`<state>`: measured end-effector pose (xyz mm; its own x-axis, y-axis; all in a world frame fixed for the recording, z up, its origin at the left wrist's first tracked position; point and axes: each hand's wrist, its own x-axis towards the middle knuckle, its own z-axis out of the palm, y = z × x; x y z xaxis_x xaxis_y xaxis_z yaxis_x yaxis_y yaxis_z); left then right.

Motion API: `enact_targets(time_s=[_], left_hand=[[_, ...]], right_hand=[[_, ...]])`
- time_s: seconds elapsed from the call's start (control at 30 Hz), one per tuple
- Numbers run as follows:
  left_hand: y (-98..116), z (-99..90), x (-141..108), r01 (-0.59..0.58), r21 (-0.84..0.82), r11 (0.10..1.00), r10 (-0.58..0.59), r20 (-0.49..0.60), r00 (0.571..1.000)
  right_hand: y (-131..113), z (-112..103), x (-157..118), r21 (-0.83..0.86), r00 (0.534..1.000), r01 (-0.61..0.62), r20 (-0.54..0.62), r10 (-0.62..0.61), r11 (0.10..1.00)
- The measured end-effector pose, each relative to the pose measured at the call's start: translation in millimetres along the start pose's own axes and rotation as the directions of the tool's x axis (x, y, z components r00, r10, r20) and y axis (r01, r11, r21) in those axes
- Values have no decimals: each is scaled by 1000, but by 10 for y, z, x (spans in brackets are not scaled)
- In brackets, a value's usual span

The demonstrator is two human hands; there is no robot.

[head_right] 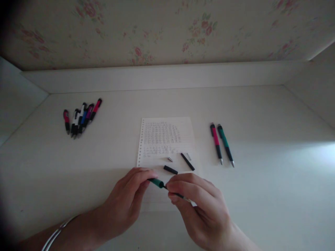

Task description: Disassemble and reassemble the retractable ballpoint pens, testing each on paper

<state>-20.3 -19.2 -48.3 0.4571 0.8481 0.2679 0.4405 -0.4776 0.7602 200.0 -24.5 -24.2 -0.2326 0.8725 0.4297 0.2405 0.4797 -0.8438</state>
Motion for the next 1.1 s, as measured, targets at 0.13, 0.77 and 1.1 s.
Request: enact_targets(time_s=[0.13,0.77,1.1], left_hand=[[-16,30,-22,34,61,998,-33,-22,999],[-33,50,-19,8,79,997,2,-132,991],[-51,58,-19,6,68,998,1,-111,994]], right_hand=[[3,21,-89,172,983,-48,-166,77,984],[-57,97,-52,385,946,-88,-257,198,919],[-65,92,-49,375,956,-88,-228,184,923]])
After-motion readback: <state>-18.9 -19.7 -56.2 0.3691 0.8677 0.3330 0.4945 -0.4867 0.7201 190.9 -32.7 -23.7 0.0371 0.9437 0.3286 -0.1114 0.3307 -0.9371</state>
